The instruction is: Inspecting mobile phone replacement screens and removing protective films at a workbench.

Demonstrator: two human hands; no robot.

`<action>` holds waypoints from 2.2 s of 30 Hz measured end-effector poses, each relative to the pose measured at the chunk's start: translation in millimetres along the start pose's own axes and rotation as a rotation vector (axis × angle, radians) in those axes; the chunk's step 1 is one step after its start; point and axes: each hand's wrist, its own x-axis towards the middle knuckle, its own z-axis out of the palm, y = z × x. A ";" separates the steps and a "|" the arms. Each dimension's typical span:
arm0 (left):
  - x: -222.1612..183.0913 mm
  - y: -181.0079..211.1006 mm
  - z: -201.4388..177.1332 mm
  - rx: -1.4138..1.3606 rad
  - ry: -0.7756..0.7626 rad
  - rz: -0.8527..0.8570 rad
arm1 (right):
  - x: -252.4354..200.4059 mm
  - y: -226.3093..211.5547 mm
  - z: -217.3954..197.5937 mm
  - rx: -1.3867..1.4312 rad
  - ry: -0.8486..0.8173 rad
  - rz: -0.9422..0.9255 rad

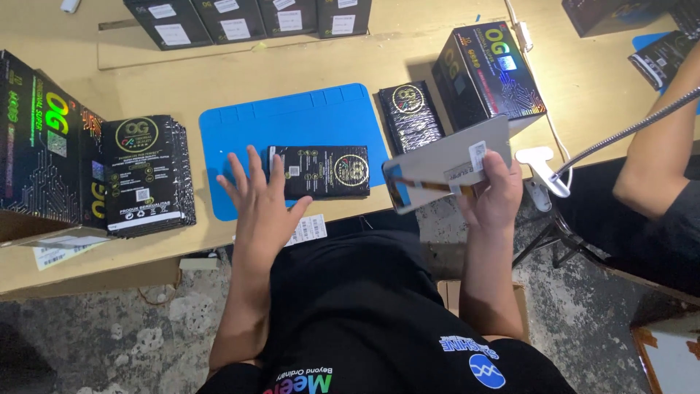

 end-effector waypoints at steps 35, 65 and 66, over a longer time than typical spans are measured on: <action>-1.3 30.4 10.4 -1.977 -0.200 0.547 | -48.3 46.6 98.2 -0.039 -0.806 0.031; 4.1 38.4 -9.3 -1.937 -0.233 0.608 | -44.3 37.0 114.3 -0.290 -0.629 -0.049; 5.1 36.8 -11.7 -1.940 -0.251 0.632 | -43.6 40.6 110.8 -0.340 -0.636 -0.109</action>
